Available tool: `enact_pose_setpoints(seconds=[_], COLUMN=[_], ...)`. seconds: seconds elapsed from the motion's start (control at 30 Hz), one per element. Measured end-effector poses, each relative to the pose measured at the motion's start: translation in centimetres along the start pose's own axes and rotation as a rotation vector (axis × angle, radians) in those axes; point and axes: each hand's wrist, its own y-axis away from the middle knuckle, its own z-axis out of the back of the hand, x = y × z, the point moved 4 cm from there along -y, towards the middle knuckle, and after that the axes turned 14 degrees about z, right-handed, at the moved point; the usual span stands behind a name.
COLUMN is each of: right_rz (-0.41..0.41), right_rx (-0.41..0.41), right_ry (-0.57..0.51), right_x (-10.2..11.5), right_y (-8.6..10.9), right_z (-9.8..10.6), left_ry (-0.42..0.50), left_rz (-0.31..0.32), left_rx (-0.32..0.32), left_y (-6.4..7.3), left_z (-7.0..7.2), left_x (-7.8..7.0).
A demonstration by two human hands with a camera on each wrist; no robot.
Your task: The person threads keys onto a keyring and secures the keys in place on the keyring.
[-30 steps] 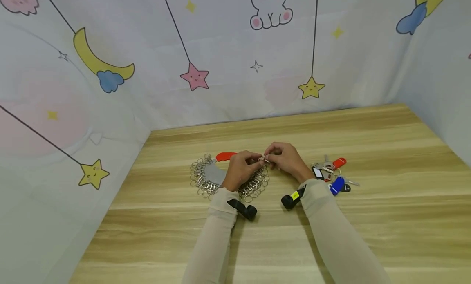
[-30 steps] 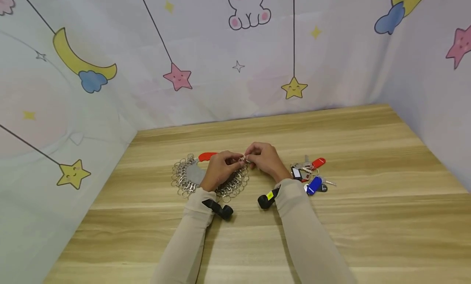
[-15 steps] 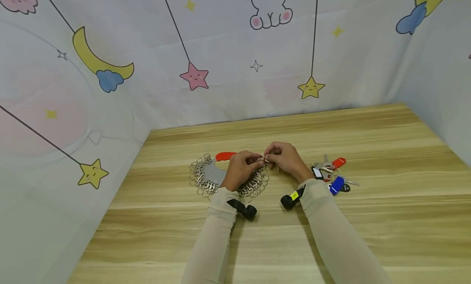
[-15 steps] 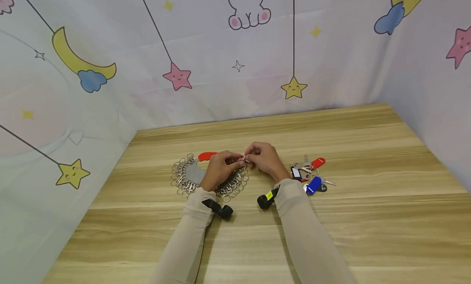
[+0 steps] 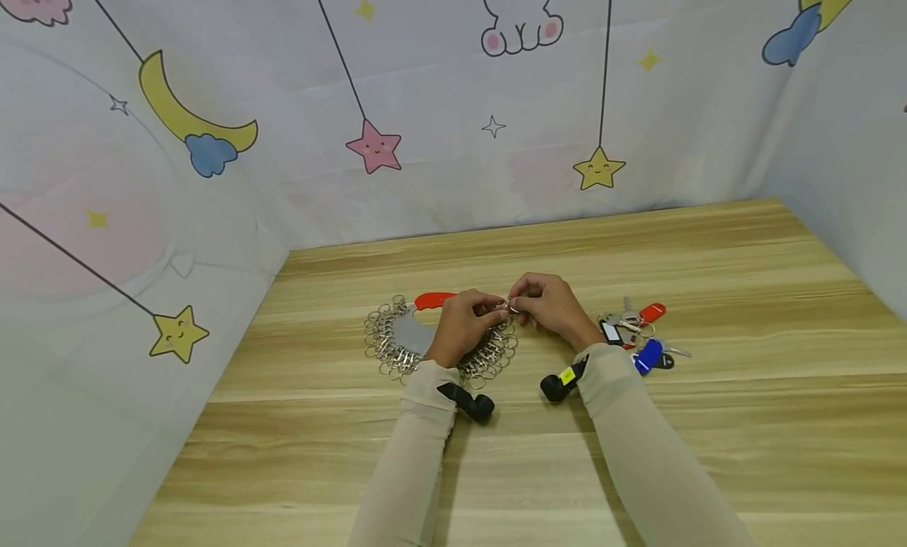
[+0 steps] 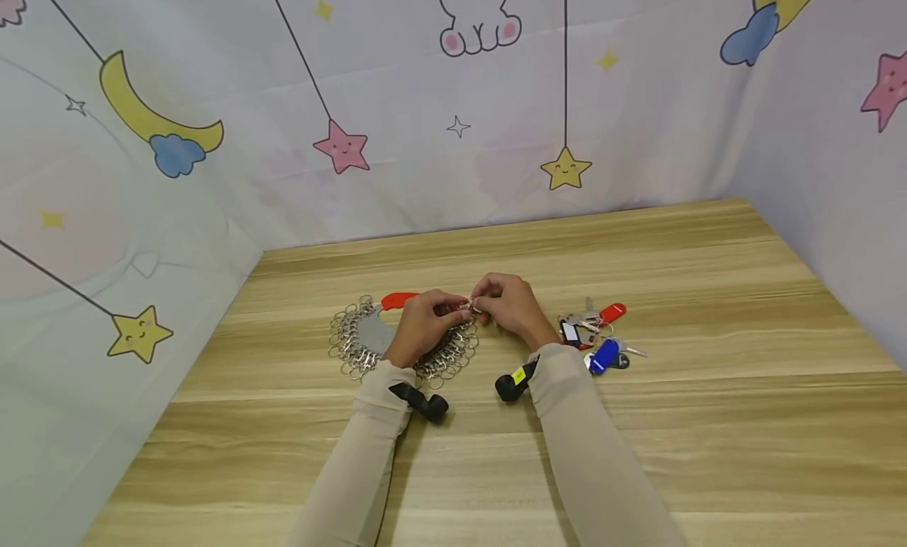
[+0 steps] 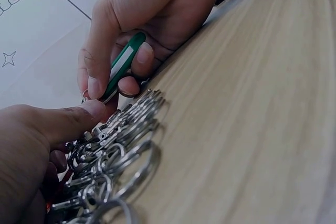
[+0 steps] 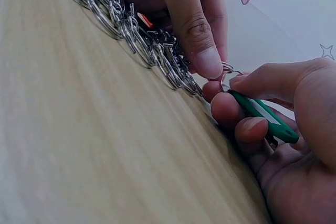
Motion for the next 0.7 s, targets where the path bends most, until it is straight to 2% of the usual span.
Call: enact_pose_setpoints(seconds=[0.7], right_rz=[-0.002], right_rx=[-0.001], right_ry=[0.001], right_x=[-0.10], right_y=[0.01], right_z=[0.03], left_ry=[0.018], left_rz=[0.003], left_rx=[0.002], left_y=[-0.10], left_z=[-0.14], left_x=[0.24])
